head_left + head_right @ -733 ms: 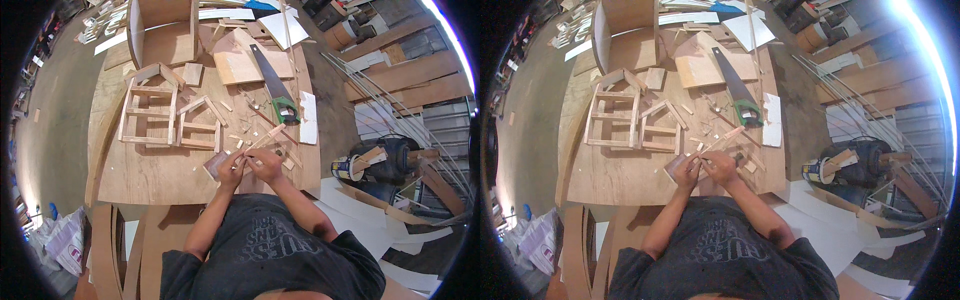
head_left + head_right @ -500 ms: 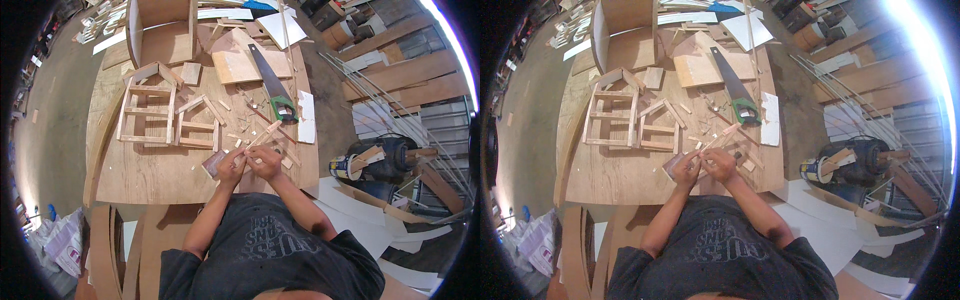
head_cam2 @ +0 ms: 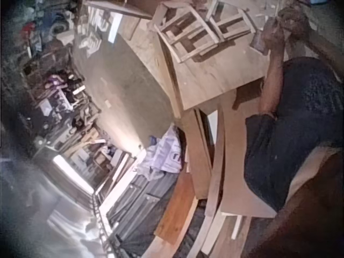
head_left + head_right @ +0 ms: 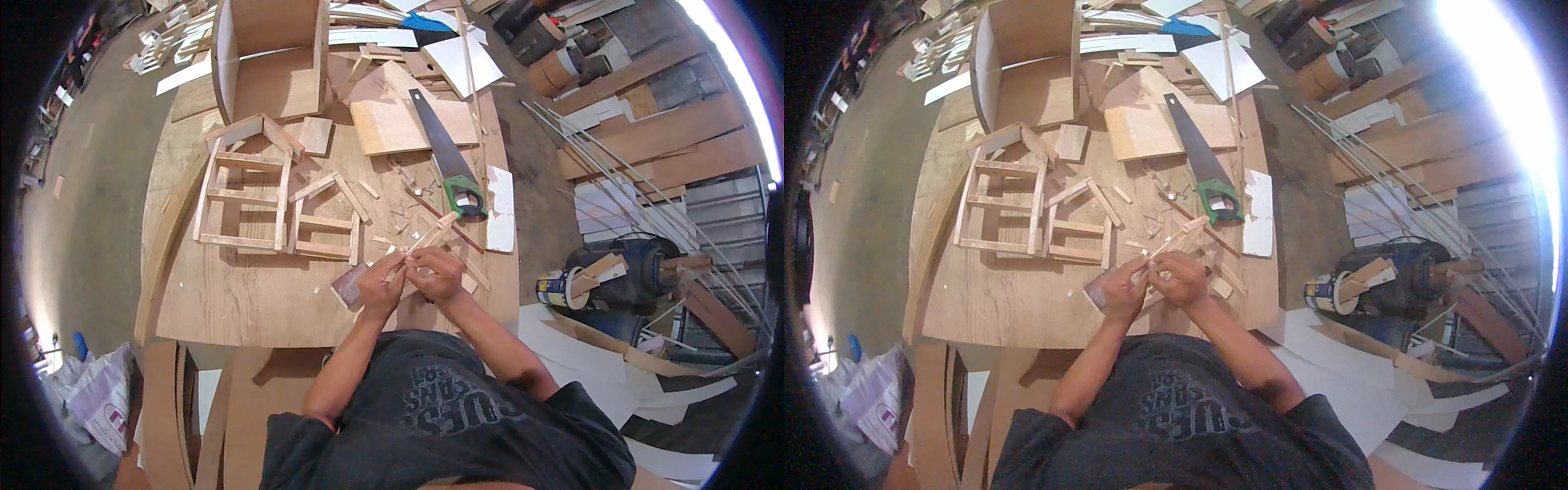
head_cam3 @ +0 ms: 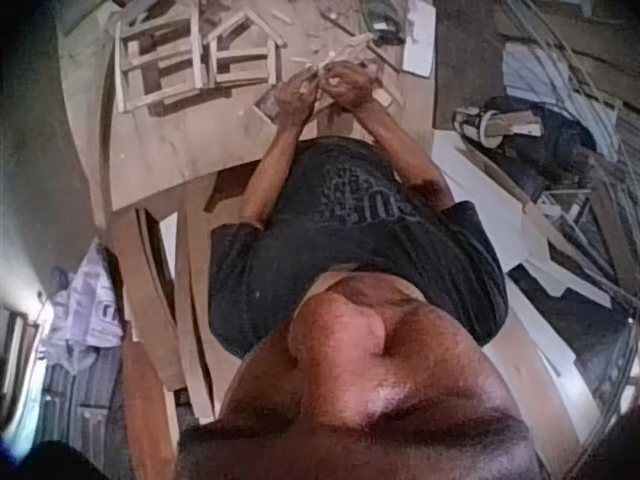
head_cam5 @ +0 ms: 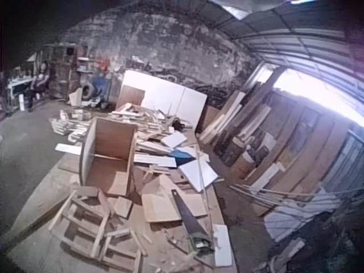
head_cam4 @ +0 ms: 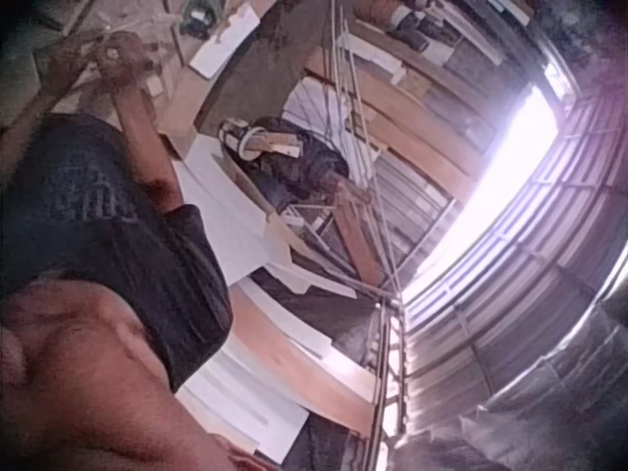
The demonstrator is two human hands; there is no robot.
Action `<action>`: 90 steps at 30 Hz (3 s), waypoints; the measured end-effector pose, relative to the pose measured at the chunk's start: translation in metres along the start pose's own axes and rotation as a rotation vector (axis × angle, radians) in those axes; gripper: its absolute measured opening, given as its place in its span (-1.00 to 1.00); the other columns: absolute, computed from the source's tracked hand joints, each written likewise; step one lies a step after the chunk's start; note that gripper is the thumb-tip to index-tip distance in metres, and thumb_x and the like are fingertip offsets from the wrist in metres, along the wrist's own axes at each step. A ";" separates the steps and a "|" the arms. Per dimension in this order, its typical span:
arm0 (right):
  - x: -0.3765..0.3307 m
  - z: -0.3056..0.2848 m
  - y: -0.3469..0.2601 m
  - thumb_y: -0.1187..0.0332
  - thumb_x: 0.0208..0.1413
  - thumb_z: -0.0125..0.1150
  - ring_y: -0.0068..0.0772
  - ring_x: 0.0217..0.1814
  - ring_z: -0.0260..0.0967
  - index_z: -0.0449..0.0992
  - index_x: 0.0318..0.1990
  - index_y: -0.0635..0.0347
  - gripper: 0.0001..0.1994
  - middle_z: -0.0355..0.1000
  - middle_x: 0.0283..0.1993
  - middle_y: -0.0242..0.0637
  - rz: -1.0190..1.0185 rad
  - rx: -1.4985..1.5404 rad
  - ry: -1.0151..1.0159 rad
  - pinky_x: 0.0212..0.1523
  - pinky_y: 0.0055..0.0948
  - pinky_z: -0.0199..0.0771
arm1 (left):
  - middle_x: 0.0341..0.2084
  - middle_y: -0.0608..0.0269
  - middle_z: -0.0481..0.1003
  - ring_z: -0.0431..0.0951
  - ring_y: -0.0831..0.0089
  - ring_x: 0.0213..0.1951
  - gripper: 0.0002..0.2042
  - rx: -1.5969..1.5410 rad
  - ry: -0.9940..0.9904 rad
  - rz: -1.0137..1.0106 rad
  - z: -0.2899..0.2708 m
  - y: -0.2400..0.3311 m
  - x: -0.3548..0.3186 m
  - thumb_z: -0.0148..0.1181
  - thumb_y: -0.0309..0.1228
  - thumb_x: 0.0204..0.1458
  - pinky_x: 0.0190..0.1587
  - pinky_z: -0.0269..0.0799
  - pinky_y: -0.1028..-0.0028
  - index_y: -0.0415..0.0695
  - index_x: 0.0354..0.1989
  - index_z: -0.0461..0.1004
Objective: The person assembles pieces of a wooden structure by hand, holding wooden components together and driving nails into the wood with a hammer to secure them.
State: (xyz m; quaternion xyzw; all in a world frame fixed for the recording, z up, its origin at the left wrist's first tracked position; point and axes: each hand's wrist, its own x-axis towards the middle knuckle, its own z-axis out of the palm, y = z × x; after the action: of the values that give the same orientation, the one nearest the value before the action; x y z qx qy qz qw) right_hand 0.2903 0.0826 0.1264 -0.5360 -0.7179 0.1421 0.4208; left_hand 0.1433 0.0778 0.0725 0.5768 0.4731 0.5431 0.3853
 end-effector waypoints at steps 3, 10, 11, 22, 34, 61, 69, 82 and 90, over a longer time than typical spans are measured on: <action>-0.001 0.000 0.003 0.45 -0.12 0.48 -0.18 -0.25 0.63 0.65 -0.37 0.20 -0.87 0.64 -0.28 -0.17 -0.015 -0.001 -0.021 -0.22 -0.32 0.64 | -0.13 0.07 0.70 0.72 0.25 -0.07 -0.75 -0.002 0.017 -0.001 0.003 -0.008 -0.002 0.43 -0.51 0.03 -0.02 0.61 0.38 -0.18 -0.08 0.68; 0.007 0.001 -0.002 0.53 -0.08 0.47 -0.22 -0.24 0.65 0.64 -0.37 0.19 -0.88 0.65 -0.28 -0.19 0.004 -0.035 -0.028 -0.20 -0.35 0.64 | -0.14 0.06 0.70 0.73 0.27 -0.09 -0.74 0.000 -0.009 0.005 0.004 -0.013 0.002 0.44 -0.52 0.03 -0.03 0.61 0.40 -0.19 -0.07 0.67; 0.007 0.002 -0.002 0.53 -0.08 0.47 -0.22 -0.24 0.65 0.64 -0.37 0.19 -0.88 0.65 -0.28 -0.19 0.001 -0.032 -0.028 -0.20 -0.35 0.64 | -0.14 0.06 0.70 0.73 0.26 -0.09 -0.75 -0.027 0.003 0.009 0.003 -0.015 0.002 0.44 -0.51 0.04 -0.04 0.61 0.40 -0.19 -0.07 0.67; -0.003 -0.005 -0.017 0.49 -0.02 0.45 -0.31 -0.23 0.64 0.64 -0.09 0.21 -0.71 0.63 -0.22 -0.19 0.201 -0.016 -0.058 -0.18 -0.38 0.62 | -0.18 0.12 0.70 0.73 0.39 -0.25 -0.68 0.112 -0.029 -0.021 -0.008 -0.004 0.000 0.47 -0.50 0.01 -0.22 0.60 0.46 -0.11 -0.02 0.67; -0.127 -0.066 0.052 0.47 -0.07 0.33 0.11 0.26 0.35 0.39 0.24 0.19 -0.39 0.35 0.19 0.01 0.721 -0.516 -0.284 0.22 -0.03 0.40 | -0.07 0.15 0.67 0.66 0.48 -0.02 -0.66 -0.257 -0.010 -0.346 -0.010 -0.017 -0.011 0.31 -0.68 0.09 0.03 0.57 0.49 -0.21 0.07 0.61; -0.113 0.018 0.168 0.25 0.14 0.44 -0.38 -0.03 0.55 0.48 0.19 0.26 -0.50 0.59 0.02 -0.21 0.759 0.204 -0.062 -0.02 -0.42 0.54 | -0.02 0.21 0.64 0.61 0.56 -0.05 -0.68 -0.221 -0.063 -0.275 -0.037 0.014 0.012 0.14 -0.76 0.19 0.05 0.57 0.52 -0.29 0.10 0.58; -0.047 0.019 0.089 0.08 0.07 0.47 -0.19 -0.07 0.61 0.66 -0.05 0.24 -0.57 0.66 -0.14 -0.07 0.913 -0.203 -0.120 -0.01 -0.30 0.55 | -0.05 0.22 0.63 0.61 0.57 -0.05 -0.68 -0.302 -0.039 -0.276 -0.049 0.012 0.032 0.17 -0.74 0.19 0.05 0.56 0.53 -0.28 0.11 0.58; -0.092 0.032 0.117 0.07 0.03 0.47 -0.04 -0.19 0.64 0.74 -0.22 0.14 -0.67 0.67 -0.24 -0.08 0.838 -0.356 0.070 -0.09 -0.18 0.56 | -0.05 0.18 0.66 0.64 0.53 -0.04 -0.68 -0.239 -0.140 -0.325 -0.043 -0.007 0.015 0.20 -0.74 0.15 0.05 0.57 0.50 -0.27 0.07 0.60; -0.100 0.036 0.123 0.02 0.00 0.43 0.09 -0.09 0.58 0.70 -0.13 0.08 -0.61 0.65 -0.16 -0.06 0.808 -0.278 0.091 -0.03 -0.06 0.49 | -0.06 0.23 0.64 0.63 0.51 -0.02 -0.70 -0.269 -0.176 -0.391 -0.045 -0.013 0.002 0.17 -0.73 0.19 0.06 0.55 0.50 -0.28 0.08 0.59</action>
State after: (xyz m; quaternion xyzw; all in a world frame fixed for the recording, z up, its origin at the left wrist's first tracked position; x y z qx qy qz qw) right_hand 0.3496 0.0499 -0.0210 -0.8316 -0.4431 0.1736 0.2862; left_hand 0.0970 0.0801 0.0655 0.4631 0.4639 0.4641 0.5957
